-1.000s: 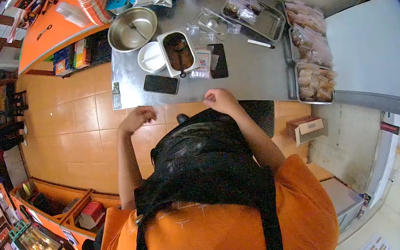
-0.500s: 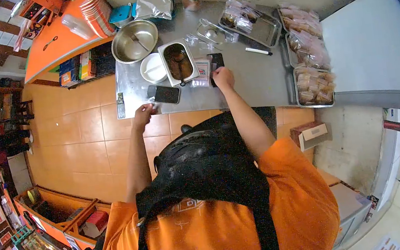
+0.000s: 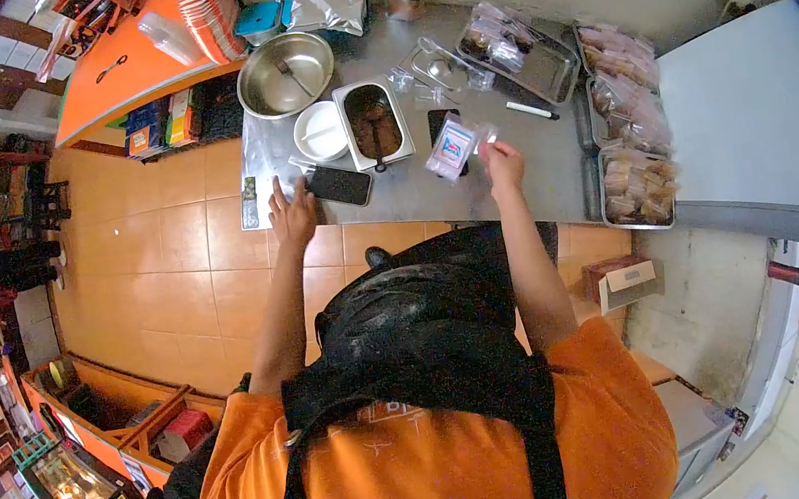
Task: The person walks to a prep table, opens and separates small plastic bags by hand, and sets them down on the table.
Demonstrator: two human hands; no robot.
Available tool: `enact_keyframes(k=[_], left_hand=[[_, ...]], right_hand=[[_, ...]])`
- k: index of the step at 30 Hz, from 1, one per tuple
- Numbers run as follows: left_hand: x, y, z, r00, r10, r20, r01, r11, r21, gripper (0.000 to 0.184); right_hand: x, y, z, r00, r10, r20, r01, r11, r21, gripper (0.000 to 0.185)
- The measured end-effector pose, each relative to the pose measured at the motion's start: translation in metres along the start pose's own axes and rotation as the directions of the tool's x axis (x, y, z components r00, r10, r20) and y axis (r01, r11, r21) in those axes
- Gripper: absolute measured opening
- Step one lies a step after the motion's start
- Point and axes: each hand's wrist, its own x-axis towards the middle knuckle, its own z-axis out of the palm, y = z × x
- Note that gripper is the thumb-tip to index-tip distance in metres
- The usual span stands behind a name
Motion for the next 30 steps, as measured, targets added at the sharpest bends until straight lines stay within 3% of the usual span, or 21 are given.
enact_keyframes(k=[2, 3, 5, 7, 8, 9, 10, 11, 12, 13, 14, 15, 17, 18, 19, 21, 25, 27, 30], left_hand=[[0.020, -0.013, -0.001, 0.995, -0.081, 0.061, 0.074, 0.992, 0.100, 0.045], [0.029, -0.018, -0.006, 0.995, -0.095, 0.034, 0.091, 0.988, 0.123, 0.045], [0.047, -0.039, -0.006, 0.988, 0.018, -0.154, 0.004, 0.990, 0.142, 0.047], [0.058, -0.041, -0.010, 0.981, -0.049, -0.189, 0.057, 0.998, 0.038, 0.052], [0.077, -0.063, 0.025, 0.961, -0.080, 0.264, 0.033, 0.984, 0.176, 0.054], [0.053, -0.029, -0.018, 0.996, -0.079, -0.044, 0.073, 0.988, -0.134, 0.052], [0.049, -0.017, -0.014, 0.862, 0.134, -0.489, -0.159, 0.987, -0.012, 0.040], [0.027, 0.029, -0.083, 0.972, -0.032, -0.231, -0.083, 0.878, -0.471, 0.029], [0.020, 0.044, -0.078, 0.998, 0.030, 0.055, -0.001, 0.886, -0.464, 0.033], [-0.003, 0.076, -0.122, 0.984, 0.133, -0.118, -0.178, 0.736, -0.653, 0.027], [-0.022, 0.098, -0.143, 0.980, 0.178, -0.088, -0.187, 0.680, -0.709, 0.024], [-0.038, 0.119, -0.190, 0.976, 0.212, 0.040, -0.116, 0.670, -0.733, 0.027], [-0.055, 0.140, -0.188, 0.965, 0.215, 0.152, -0.029, 0.661, -0.749, 0.031], [-0.059, 0.146, -0.183, 0.968, 0.211, 0.134, -0.042, 0.665, -0.745, 0.031], [-0.061, 0.148, -0.178, 0.973, 0.198, 0.116, -0.052, 0.682, -0.729, 0.031], [-0.059, 0.147, -0.170, 0.979, 0.190, 0.078, -0.079, 0.699, -0.710, 0.030], [-0.057, 0.135, -0.159, 0.978, 0.180, 0.108, -0.067, 0.754, -0.653, 0.026], [-0.058, 0.129, -0.140, 0.986, 0.160, 0.049, -0.063, 0.625, -0.778, 0.022], [-0.059, 0.120, -0.120, 0.975, 0.171, 0.140, -0.002, 0.640, -0.768, 0.017]], right_hand=[[-0.008, -0.016, -0.007, 0.996, 0.092, -0.007, -0.087, 0.960, 0.267, 0.028], [-0.015, -0.022, -0.009, 0.996, 0.092, -0.003, -0.088, 0.959, 0.268, 0.028], [-0.030, -0.033, -0.008, 0.997, 0.066, -0.029, -0.056, 0.966, 0.253, 0.030], [-0.049, -0.040, -0.016, 0.998, 0.057, 0.015, -0.058, 0.987, 0.149, 0.034], [-0.063, -0.040, -0.017, 0.999, 0.023, 0.034, -0.029, 0.981, 0.190, 0.038], [-0.052, -0.018, -0.022, 0.987, -0.056, 0.149, 0.021, 0.974, 0.226, 0.041], [-0.061, -0.018, -0.013, 0.991, -0.030, 0.134, 0.005, 0.983, 0.182, 0.044], [-0.070, -0.016, -0.013, 0.980, -0.047, 0.196, 0.017, 0.988, 0.154, 0.046], [-0.082, -0.018, -0.011, 0.970, -0.061, 0.236, 0.045, 0.996, 0.075, 0.044], [-0.085, -0.003, -0.006, 0.955, -0.210, 0.208, 0.203, 0.978, 0.054, 0.035], [-0.102, -0.010, 0.002, 0.899, -0.312, 0.308, 0.322, 0.947, 0.020, 0.027], [-0.131, -0.029, 0.012, 0.826, -0.403, 0.393, 0.441, 0.898, -0.006, 0.019], [-0.178, -0.069, 0.036, 0.796, -0.376, 0.475, 0.505, 0.845, -0.178, 0.008], [-0.180, -0.064, 0.042, 0.713, -0.478, 0.513, 0.633, 0.754, -0.178, 0.006], [-0.194, -0.074, 0.051, 0.718, -0.475, 0.509, 0.635, 0.747, -0.198, 0.008], [-0.192, -0.070, 0.062, 0.532, -0.661, 0.530, 0.826, 0.543, -0.151, 0.010], [-0.198, -0.075, 0.070, 0.574, -0.610, 0.546, 0.764, 0.640, -0.088, 0.012], [-0.197, -0.076, 0.070, 0.583, -0.563, 0.586, 0.738, 0.668, -0.092, 0.014], [-0.198, -0.072, 0.071, 0.594, -0.520, 0.614, 0.683, 0.730, -0.042, 0.013]])
